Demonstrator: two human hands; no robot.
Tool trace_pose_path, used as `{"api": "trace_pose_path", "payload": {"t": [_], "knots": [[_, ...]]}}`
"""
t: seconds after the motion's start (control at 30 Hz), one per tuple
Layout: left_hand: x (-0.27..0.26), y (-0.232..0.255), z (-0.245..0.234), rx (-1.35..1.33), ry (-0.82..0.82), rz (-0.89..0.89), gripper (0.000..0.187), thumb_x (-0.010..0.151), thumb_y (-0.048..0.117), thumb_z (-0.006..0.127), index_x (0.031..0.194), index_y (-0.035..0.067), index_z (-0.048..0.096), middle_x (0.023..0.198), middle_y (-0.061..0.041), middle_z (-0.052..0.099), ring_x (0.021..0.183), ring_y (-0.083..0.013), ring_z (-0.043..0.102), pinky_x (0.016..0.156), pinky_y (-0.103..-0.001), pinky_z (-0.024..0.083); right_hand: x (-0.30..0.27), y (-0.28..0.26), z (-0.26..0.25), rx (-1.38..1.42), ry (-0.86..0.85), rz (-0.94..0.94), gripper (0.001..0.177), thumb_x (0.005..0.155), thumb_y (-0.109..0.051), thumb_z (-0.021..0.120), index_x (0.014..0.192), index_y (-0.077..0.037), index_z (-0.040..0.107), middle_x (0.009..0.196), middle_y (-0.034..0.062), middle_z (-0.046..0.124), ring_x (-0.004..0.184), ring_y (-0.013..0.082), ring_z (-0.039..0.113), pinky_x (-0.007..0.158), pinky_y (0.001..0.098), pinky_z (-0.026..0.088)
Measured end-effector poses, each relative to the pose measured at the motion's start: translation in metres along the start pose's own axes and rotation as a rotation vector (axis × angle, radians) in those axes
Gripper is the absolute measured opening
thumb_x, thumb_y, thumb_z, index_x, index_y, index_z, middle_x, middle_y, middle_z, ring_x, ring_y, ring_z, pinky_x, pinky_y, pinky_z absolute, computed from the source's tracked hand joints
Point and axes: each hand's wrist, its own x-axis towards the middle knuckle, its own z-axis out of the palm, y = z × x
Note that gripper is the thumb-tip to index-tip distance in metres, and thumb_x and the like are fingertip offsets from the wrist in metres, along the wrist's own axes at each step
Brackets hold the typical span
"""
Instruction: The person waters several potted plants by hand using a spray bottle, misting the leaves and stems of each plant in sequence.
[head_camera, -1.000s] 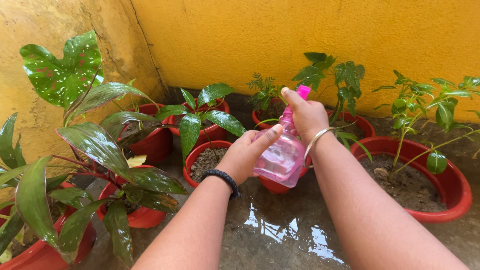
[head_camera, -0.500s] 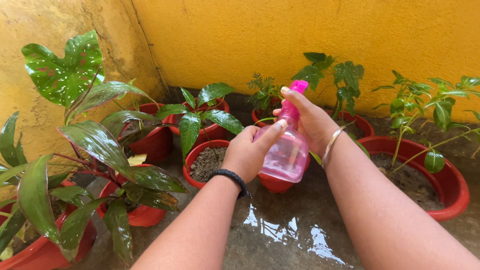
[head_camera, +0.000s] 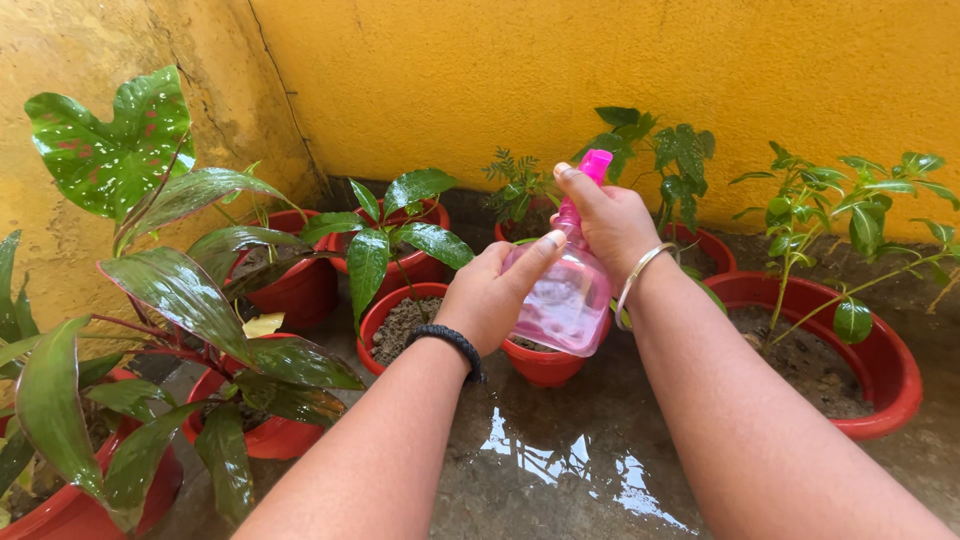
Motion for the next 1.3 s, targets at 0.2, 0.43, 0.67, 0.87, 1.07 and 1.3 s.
{"api": "trace_pose_path", "payload": {"t": [0.2, 0.43, 0.67, 0.87, 1.07, 1.3], "knots": [[-0.004, 0.004, 0.005, 0.05, -0.003, 0.028, 0.073, 0.082, 0.065, 0.064, 0.119, 0.002, 0.067, 0.103, -0.007, 0.076, 0.094, -0.0119, 0.072, 0.085, -0.028, 0.055, -0.003, -0.008, -0.005, 0.07, -0.065, 0.051, 0.041, 0.084, -0.043, 0.077, 0.098, -0.006, 0.064, 0.078, 0.0075, 0.068, 0.061, 0.0136, 0.064, 0.056, 0.0295, 0.054], [-0.008, 0.007, 0.012, 0.118, -0.02, -0.022, 0.074, 0.082, 0.068, 0.06, 0.116, 0.002, 0.07, 0.102, -0.01, 0.077, 0.093, -0.014, 0.073, 0.085, -0.03, 0.055, 0.0, -0.006, -0.014, 0.076, -0.116, 0.057, 0.038, 0.086, -0.043, 0.073, 0.1, -0.009, 0.063, 0.079, 0.0057, 0.067, 0.06, 0.0129, 0.061, 0.054, 0.0289, 0.051], [-0.007, 0.007, 0.017, 0.097, -0.011, -0.003, 0.074, 0.083, 0.068, 0.06, 0.113, 0.001, 0.07, 0.101, -0.011, 0.078, 0.092, -0.015, 0.072, 0.084, -0.03, 0.056, -0.007, -0.013, -0.02, -0.082, -0.012, -0.007, 0.039, 0.088, -0.044, 0.073, 0.09, -0.006, 0.066, 0.074, 0.0042, 0.067, 0.057, 0.0106, 0.058, 0.053, 0.0277, 0.047], [-0.015, 0.012, 0.024, 0.061, -0.004, 0.026, 0.073, 0.083, 0.067, 0.061, 0.11, 0.001, 0.071, 0.1, -0.01, 0.078, 0.092, -0.0145, 0.072, 0.084, -0.03, 0.055, -0.012, -0.021, -0.024, 0.026, -0.072, 0.089, 0.039, 0.085, -0.044, 0.075, 0.095, -0.008, 0.065, 0.075, 0.0063, 0.067, 0.059, 0.0141, 0.062, 0.056, 0.0317, 0.052], [-0.026, 0.022, 0.038, 0.082, 0.007, 0.012, 0.075, 0.082, 0.07, 0.06, 0.107, 0.001, 0.073, 0.096, -0.01, 0.078, 0.089, -0.015, 0.072, 0.083, -0.031, 0.055, -0.017, -0.031, -0.039, 0.012, -0.081, 0.145, 0.037, 0.084, -0.043, 0.074, 0.098, -0.01, 0.064, 0.074, 0.0054, 0.067, 0.06, 0.0164, 0.062, 0.057, 0.0344, 0.053], [-0.034, 0.034, 0.055, 0.04, -0.055, -0.034, 0.082, 0.079, 0.074, 0.06, 0.11, -0.001, 0.073, 0.101, -0.012, 0.078, 0.091, -0.0163, 0.071, 0.082, -0.03, 0.053, -0.034, -0.042, -0.06, 0.002, -0.049, 0.257, 0.037, 0.086, -0.044, 0.074, 0.087, -0.01, 0.061, 0.067, 0.0061, 0.058, 0.053, 0.0193, 0.056, 0.052, 0.0369, 0.049]]}}
